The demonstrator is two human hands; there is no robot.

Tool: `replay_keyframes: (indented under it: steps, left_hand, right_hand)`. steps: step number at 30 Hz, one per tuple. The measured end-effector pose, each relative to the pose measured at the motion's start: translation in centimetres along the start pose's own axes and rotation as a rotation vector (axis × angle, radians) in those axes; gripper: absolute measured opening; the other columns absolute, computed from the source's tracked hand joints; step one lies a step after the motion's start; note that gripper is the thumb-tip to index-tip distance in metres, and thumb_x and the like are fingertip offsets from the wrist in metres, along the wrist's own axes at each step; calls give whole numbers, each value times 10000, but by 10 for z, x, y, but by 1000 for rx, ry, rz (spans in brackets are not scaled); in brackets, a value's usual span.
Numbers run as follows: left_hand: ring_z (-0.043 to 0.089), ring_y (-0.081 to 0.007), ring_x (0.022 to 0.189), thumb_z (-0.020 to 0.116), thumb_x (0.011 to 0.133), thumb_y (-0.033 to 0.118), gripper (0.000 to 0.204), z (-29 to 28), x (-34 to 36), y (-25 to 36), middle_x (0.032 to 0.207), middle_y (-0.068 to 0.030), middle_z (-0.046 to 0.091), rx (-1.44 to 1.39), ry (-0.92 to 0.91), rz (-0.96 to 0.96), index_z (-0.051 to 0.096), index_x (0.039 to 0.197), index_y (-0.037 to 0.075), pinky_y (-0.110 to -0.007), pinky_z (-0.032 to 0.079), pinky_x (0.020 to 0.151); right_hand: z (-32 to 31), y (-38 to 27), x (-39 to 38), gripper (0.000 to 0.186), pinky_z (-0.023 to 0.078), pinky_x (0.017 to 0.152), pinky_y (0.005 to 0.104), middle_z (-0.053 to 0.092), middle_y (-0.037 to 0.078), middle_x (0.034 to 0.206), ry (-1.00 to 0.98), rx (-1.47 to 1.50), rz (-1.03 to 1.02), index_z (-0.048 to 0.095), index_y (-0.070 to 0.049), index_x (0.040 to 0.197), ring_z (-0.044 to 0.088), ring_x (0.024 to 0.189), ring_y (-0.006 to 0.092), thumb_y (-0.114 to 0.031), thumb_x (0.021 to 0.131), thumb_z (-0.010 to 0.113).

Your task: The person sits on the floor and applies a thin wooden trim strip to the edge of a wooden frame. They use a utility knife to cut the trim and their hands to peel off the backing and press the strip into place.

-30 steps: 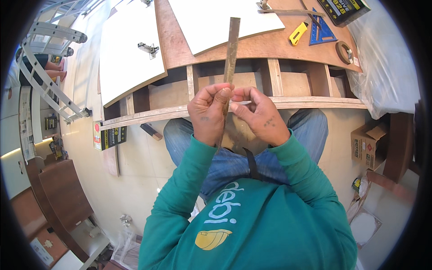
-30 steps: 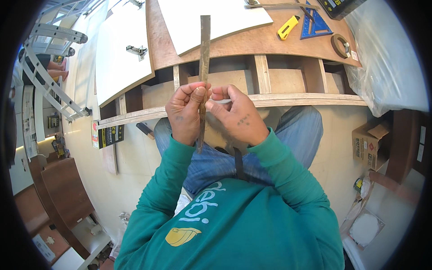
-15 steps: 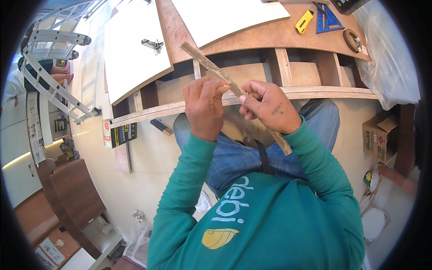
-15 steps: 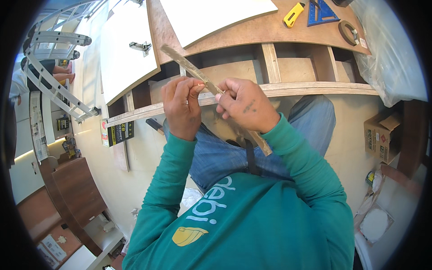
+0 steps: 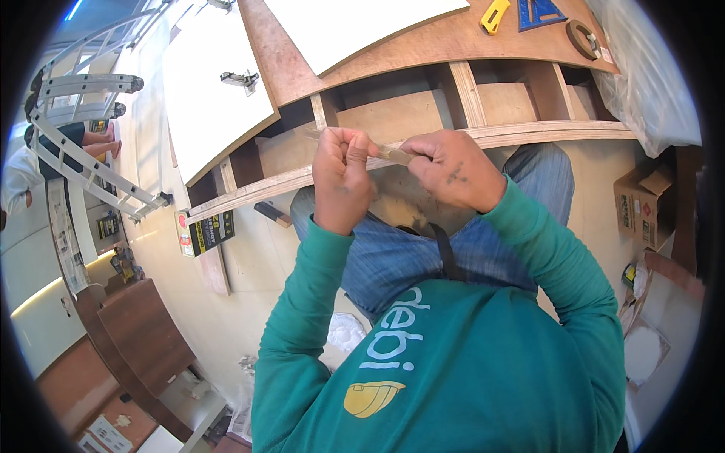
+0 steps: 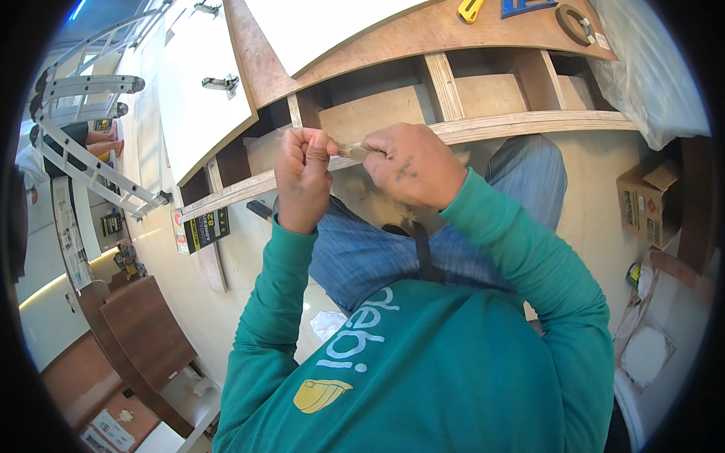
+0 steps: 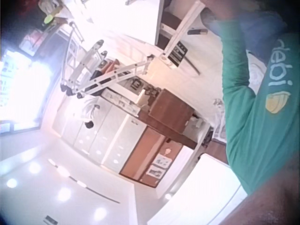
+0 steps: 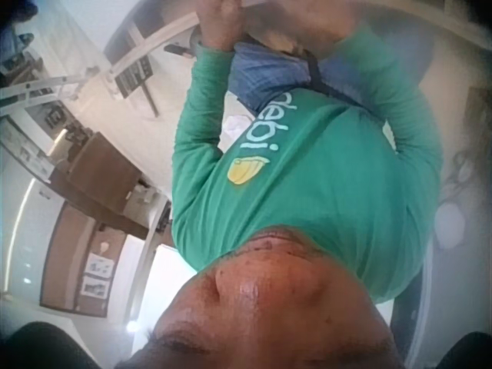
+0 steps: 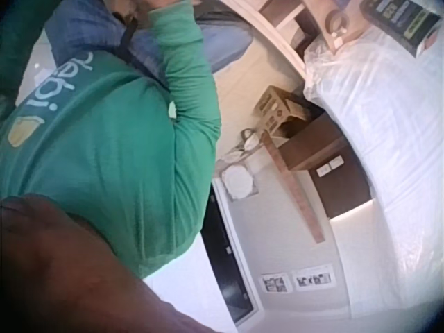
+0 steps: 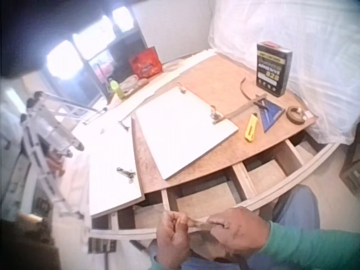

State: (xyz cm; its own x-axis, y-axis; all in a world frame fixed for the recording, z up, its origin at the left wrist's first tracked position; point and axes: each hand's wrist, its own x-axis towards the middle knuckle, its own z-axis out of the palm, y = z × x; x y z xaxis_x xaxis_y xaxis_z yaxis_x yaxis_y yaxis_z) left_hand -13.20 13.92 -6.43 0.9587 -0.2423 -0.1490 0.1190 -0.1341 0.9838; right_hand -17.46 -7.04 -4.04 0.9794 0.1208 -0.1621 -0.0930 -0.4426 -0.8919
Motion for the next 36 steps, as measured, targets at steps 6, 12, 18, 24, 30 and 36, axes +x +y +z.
replay_keyframes:
  steps: [6,12,18,24,30,36]
  left_hand:
    - [443,2,695,689,1118,231,159,-9,3,20,935,50,601,-111,-121,-185,600,1143,102,-179,365,558]
    - [611,-84,740,841,977,75,198,0,1,20,978,-42,732,416,-174,324,770,1156,31,-227,497,631]
    - [720,-154,794,850,953,65,173,7,-1,17,998,-108,793,465,-80,408,849,1123,31,-278,573,690]
    - [724,-173,813,827,965,62,119,15,-5,23,921,-110,759,547,-37,420,822,1073,15,-324,596,668]
    - [659,-268,837,735,986,37,81,16,5,11,929,-120,643,606,-126,519,670,1029,18,-402,552,723]
    - [604,-384,874,648,1025,49,86,20,9,5,974,-176,588,732,-194,570,581,1065,12,-467,514,764]
  right_hand:
    - [-10,-5,-3,269,538,701,526,638,271,778,32,0,59,664,20,797,630,721,488,-209,921,596]
    - [-8,-2,-9,237,552,736,563,672,272,808,93,-118,-44,694,6,859,674,768,496,-195,939,596]
    - [-5,-12,-15,169,553,739,583,688,262,805,134,-274,-96,697,-19,879,686,783,493,-161,949,637]
    - [-3,-11,-18,150,536,710,569,659,252,790,170,-164,-163,661,-17,869,665,765,486,-134,957,627]
    - [-4,-5,-24,146,522,695,496,639,251,812,155,-79,-216,697,7,965,621,742,468,-126,987,642]
    - [-12,-12,-20,206,547,723,517,696,251,850,94,11,-48,742,-15,982,687,790,458,-181,1016,624]
